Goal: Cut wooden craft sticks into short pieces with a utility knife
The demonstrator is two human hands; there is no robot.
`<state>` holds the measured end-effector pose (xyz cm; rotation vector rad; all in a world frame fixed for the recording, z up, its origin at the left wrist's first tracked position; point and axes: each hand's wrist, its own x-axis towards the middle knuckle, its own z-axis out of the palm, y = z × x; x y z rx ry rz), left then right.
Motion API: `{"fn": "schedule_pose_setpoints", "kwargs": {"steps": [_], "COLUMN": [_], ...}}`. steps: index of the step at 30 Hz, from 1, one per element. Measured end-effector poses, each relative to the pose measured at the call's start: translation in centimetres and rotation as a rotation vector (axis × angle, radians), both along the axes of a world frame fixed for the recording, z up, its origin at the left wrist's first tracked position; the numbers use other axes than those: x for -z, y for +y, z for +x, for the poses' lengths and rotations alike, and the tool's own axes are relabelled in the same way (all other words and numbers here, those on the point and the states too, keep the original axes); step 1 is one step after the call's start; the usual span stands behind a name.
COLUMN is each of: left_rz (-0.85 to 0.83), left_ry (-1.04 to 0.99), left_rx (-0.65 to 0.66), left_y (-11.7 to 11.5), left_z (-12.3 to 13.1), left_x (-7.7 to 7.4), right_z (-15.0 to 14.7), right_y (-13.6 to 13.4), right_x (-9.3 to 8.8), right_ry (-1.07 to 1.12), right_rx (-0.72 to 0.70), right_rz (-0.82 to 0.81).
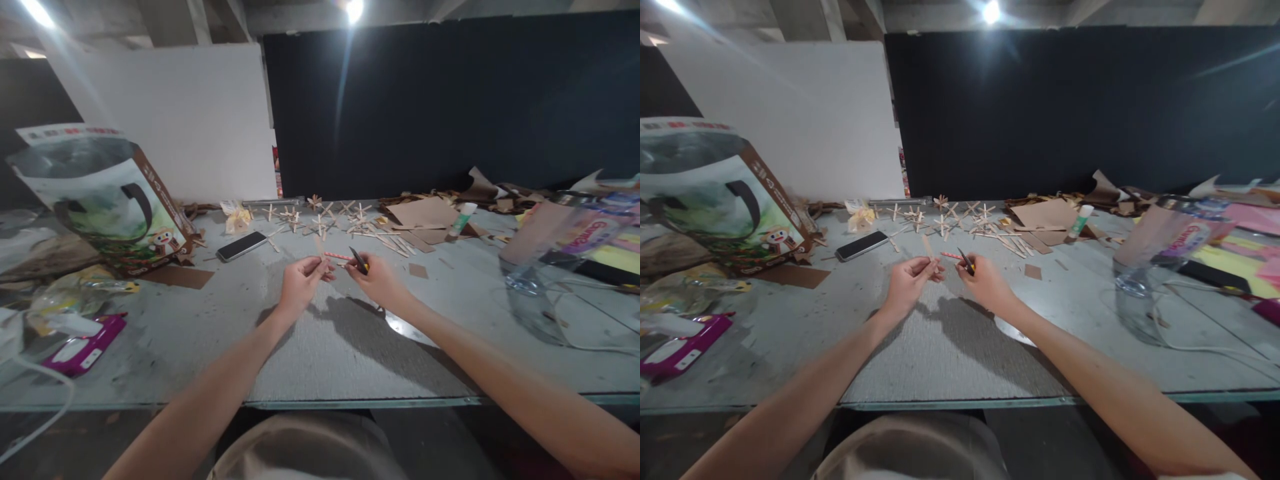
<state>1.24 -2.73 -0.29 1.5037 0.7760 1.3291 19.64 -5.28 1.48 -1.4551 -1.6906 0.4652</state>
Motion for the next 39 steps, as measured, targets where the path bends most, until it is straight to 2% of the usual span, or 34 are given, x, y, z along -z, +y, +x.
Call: {"fn": "schedule_pose_setpoints", "kwargs": {"steps": [5,12,16,21,31,39], "left_rz": [0.009,-0.008,0.001,0.019,0.04,0.068], "left_ry": [0.007,-0.03,0.002,0.031,0.05,0.092], "left_rx": [-0.018,-0.047,-0.076,-0.109,-0.089,-0.095], "left_y": [-0.3,-0.3,-0.6,-0.6,-0.5,-0.9], "left_z": [0.0,0.0,0.1,0.1,0.1,0.1], "left_x": [-0.3,-0.2,-0.2,0.0,0.2,-0.1], "right_z": [0.0,-0.1,-0.4,-0.7,-0.9,-1.3], "right_y": [-0.7,-1.1,-1.6,-2.2,-2.1,-2.7], "right_x": [-0.1,0.5,0.2,0.1,0.8,0.0], "right_ry": [0.039,0.175,0.158,0.137,0.025,0.124], "right_rx": [-0.036,-0.194,-0.289,-0.257,-0.259,-0.288], "right_rz": [0.028,0.032,0.032,0.069,0.104,0.016]}}
